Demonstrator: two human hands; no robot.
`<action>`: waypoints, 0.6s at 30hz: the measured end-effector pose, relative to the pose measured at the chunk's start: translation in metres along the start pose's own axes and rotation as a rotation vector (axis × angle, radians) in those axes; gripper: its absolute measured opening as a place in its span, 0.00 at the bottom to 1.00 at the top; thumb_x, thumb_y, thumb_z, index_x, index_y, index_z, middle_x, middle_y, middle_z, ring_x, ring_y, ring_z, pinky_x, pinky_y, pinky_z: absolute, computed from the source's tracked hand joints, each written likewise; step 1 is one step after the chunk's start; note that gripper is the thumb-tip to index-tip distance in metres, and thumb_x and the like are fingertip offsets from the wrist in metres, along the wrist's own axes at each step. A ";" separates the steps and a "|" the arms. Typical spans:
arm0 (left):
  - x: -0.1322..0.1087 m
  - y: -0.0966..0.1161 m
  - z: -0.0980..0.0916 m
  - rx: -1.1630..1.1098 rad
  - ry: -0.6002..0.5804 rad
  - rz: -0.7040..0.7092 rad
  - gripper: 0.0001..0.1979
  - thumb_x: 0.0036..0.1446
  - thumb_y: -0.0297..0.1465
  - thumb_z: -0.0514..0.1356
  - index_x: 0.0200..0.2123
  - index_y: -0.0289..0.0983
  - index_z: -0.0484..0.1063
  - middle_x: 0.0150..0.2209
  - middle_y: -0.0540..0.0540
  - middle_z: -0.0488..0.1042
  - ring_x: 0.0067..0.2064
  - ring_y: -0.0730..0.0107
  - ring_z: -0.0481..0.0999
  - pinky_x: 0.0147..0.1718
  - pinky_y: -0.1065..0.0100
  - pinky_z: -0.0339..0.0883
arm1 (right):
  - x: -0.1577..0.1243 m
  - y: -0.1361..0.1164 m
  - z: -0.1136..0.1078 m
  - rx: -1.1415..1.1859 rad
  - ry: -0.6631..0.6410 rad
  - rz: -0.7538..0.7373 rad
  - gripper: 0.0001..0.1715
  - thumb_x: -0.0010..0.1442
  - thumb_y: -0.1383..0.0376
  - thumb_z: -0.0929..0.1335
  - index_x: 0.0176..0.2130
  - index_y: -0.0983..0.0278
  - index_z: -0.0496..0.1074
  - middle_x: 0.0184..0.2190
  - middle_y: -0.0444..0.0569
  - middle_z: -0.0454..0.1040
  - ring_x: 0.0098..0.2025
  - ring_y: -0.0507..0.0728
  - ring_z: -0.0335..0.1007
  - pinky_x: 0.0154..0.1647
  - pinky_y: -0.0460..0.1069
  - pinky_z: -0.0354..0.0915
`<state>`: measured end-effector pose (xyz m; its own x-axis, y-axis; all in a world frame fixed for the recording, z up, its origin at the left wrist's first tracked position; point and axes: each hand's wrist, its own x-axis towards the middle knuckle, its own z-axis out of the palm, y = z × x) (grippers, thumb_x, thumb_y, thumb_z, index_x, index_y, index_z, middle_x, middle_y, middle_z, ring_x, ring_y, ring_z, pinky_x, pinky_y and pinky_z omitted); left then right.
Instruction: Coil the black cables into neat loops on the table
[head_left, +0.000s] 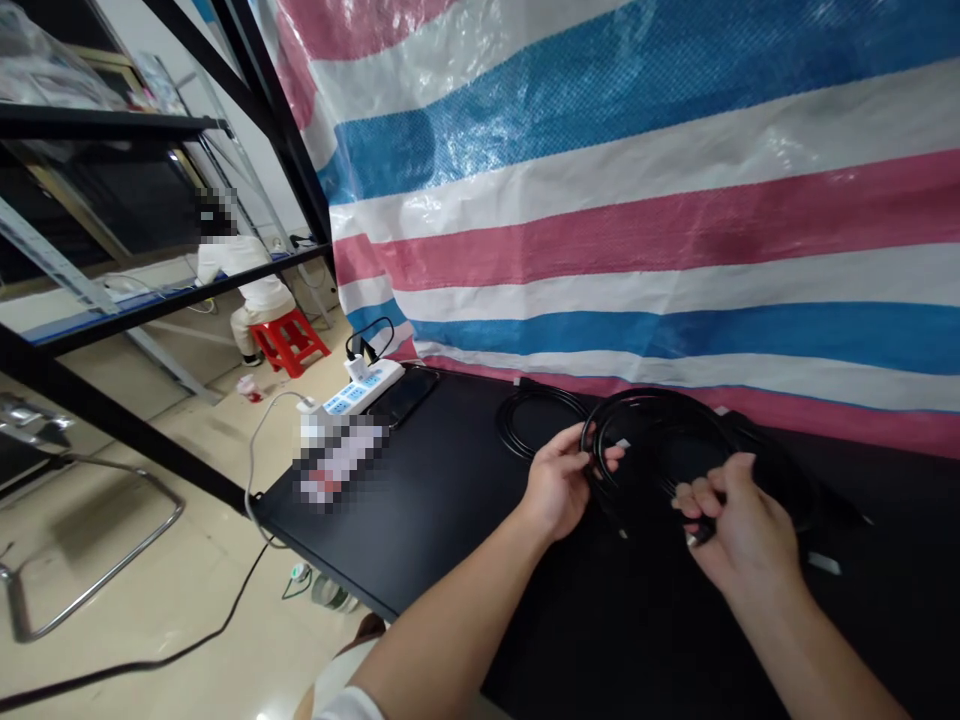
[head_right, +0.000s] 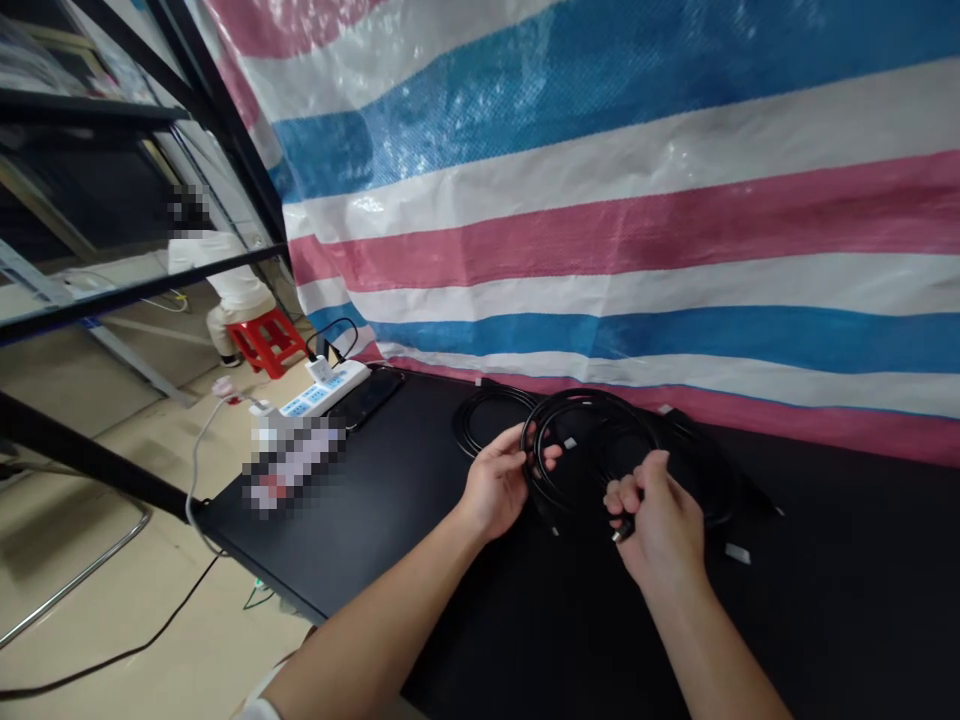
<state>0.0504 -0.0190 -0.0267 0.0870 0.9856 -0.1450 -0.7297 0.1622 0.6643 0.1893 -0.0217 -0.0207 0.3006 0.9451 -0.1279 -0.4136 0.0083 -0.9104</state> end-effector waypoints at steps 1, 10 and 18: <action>0.001 0.000 -0.001 -0.003 0.015 0.022 0.20 0.41 0.20 0.61 0.41 0.35 0.72 0.35 0.44 0.78 0.39 0.58 0.79 0.45 0.58 0.67 | 0.000 0.001 0.001 0.000 0.003 0.000 0.34 0.47 0.39 0.69 0.18 0.60 0.52 0.09 0.34 0.48 0.12 0.47 0.51 0.10 0.43 0.49; 0.007 0.010 0.002 0.166 0.096 0.061 0.10 0.49 0.34 0.65 0.31 0.34 0.70 0.25 0.47 0.74 0.24 0.70 0.75 0.31 0.65 0.71 | -0.002 0.002 0.010 -0.006 -0.072 -0.042 0.36 0.38 0.37 0.71 0.17 0.61 0.53 0.10 0.35 0.52 0.13 0.48 0.55 0.09 0.43 0.48; 0.006 0.007 0.001 0.080 0.176 0.033 0.06 0.53 0.31 0.62 0.32 0.34 0.71 0.31 0.43 0.77 0.34 0.64 0.79 0.37 0.62 0.73 | -0.002 0.017 0.003 -0.380 0.102 -0.257 0.32 0.46 0.37 0.66 0.17 0.61 0.62 0.13 0.42 0.62 0.14 0.49 0.54 0.12 0.46 0.49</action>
<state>0.0469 -0.0118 -0.0221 -0.0606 0.9679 -0.2437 -0.6736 0.1405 0.7256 0.1797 -0.0223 -0.0346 0.4427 0.8911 0.1002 0.0234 0.1003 -0.9947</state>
